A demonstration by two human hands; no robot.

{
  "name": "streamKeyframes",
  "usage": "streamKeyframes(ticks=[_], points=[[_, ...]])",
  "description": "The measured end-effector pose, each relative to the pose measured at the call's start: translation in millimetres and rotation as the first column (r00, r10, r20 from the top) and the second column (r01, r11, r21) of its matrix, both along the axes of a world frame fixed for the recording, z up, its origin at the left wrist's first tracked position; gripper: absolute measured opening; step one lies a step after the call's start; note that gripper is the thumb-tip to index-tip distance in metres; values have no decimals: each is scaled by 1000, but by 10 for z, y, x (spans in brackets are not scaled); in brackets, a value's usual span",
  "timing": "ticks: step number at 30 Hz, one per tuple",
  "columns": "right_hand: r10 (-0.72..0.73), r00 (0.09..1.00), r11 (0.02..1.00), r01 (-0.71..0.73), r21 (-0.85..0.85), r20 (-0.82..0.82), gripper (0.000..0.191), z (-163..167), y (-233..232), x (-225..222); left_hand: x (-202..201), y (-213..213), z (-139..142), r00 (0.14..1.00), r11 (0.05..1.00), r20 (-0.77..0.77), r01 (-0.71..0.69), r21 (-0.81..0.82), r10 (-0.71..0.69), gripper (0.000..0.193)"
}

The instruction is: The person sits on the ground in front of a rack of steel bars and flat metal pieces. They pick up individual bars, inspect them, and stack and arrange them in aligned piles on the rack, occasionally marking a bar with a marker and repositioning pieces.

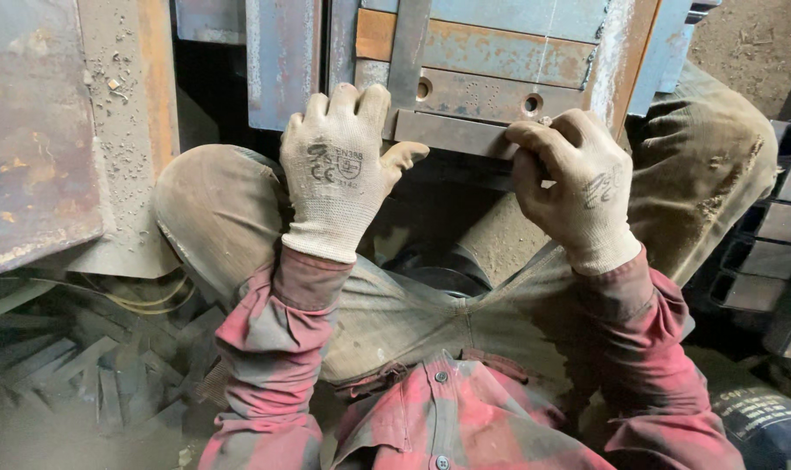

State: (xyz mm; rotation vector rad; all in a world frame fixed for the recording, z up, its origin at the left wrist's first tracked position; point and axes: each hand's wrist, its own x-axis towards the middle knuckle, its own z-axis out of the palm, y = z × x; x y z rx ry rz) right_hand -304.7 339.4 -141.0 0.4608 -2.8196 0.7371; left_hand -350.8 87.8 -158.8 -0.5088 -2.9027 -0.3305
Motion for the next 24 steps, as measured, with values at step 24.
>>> streamKeyframes(ticks=[24], points=[[-12, 996, 995, 4, 98, 83, 45, -89, 4, 29, 24, -25, -51, 991, 982, 34, 121, 141, -127, 51]])
